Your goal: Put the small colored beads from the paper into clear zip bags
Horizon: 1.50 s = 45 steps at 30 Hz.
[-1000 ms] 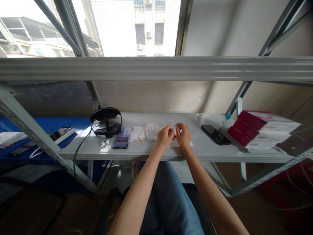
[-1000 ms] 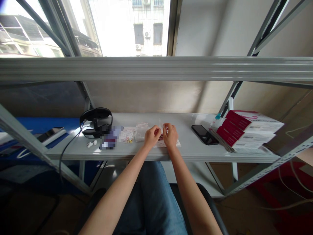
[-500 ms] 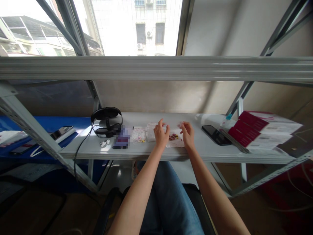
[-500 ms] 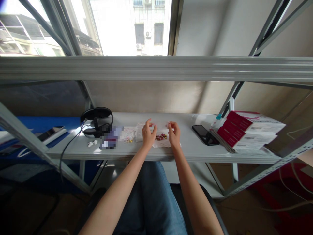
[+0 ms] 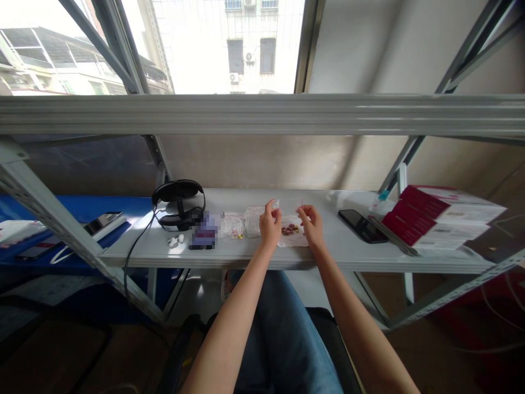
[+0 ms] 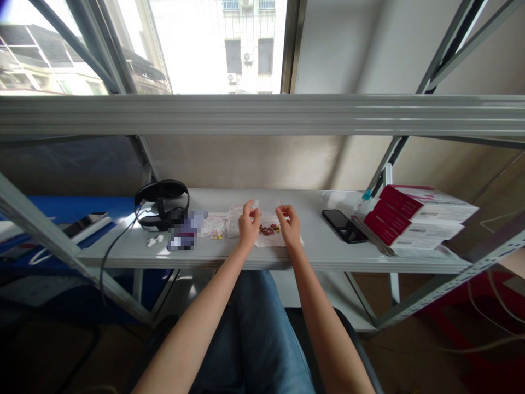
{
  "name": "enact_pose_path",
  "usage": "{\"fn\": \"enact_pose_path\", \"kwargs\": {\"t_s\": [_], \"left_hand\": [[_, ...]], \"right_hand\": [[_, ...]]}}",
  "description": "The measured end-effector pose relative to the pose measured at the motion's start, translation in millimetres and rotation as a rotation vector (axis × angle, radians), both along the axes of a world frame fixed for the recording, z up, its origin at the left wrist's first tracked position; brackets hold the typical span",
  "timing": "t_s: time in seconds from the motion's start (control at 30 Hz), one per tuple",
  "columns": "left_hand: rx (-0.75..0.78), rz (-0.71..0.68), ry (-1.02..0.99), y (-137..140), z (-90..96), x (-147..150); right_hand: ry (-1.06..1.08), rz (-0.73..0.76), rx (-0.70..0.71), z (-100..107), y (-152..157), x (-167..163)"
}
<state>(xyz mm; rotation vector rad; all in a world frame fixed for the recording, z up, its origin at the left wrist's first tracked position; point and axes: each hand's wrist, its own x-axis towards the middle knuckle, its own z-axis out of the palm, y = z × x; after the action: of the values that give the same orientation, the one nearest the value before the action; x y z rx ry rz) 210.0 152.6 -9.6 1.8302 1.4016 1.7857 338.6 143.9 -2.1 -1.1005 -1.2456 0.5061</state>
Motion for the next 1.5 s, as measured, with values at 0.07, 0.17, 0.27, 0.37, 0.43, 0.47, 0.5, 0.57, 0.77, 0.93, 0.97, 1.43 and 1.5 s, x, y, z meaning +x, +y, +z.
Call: {"fn": "enact_pose_path", "kwargs": {"t_s": [0.07, 0.17, 0.27, 0.37, 0.43, 0.47, 0.5, 0.57, 0.77, 0.93, 0.97, 1.43, 1.5], "left_hand": [[-0.001, -0.014, -0.019, 0, -0.4, 0], [-0.006, -0.032, -0.034, 1, -1.6, 0], [-0.016, -0.047, -0.056, 2, -3.1, 0], [-0.020, -0.054, -0.076, 2, -3.7, -1], [-0.017, -0.042, -0.075, 2, -3.1, -1], [-0.016, -0.030, -0.071, 1, -2.4, -1], [-0.014, -0.016, -0.066, 1, -1.7, -1], [-0.013, 0.007, -0.058, 0, 0.0, -2], [0.002, -0.055, -0.018, -2, 2.0, -1], [0.005, -0.098, 0.012, -3, 1.7, -1], [-0.001, -0.098, 0.015, -3, 1.7, -1], [-0.035, -0.166, -0.017, -5, 4.1, 1], [-0.051, -0.167, -0.013, -5, 4.2, 1]], "right_hand": [[-0.034, -0.011, -0.006, 0, 0, 0], [-0.053, -0.014, 0.006, -3, 4, 1], [-0.023, -0.009, -0.026, -6, 7, 2], [0.096, 0.040, -0.070, -6, 8, 3], [0.178, 0.101, -0.076, -5, 6, 4], [0.204, 0.129, -0.078, -5, 5, 4], [0.218, 0.151, -0.080, -4, 4, 4], [0.226, 0.168, -0.078, -2, 2, 3], [0.142, 0.238, -0.106, 2, -2, -1], [0.124, 0.291, -0.133, 2, -3, -3], [0.114, 0.290, -0.140, 2, -3, -3], [0.539, 0.256, -0.106, 4, 3, 12], [0.557, 0.247, -0.056, 4, 5, 18]]}}
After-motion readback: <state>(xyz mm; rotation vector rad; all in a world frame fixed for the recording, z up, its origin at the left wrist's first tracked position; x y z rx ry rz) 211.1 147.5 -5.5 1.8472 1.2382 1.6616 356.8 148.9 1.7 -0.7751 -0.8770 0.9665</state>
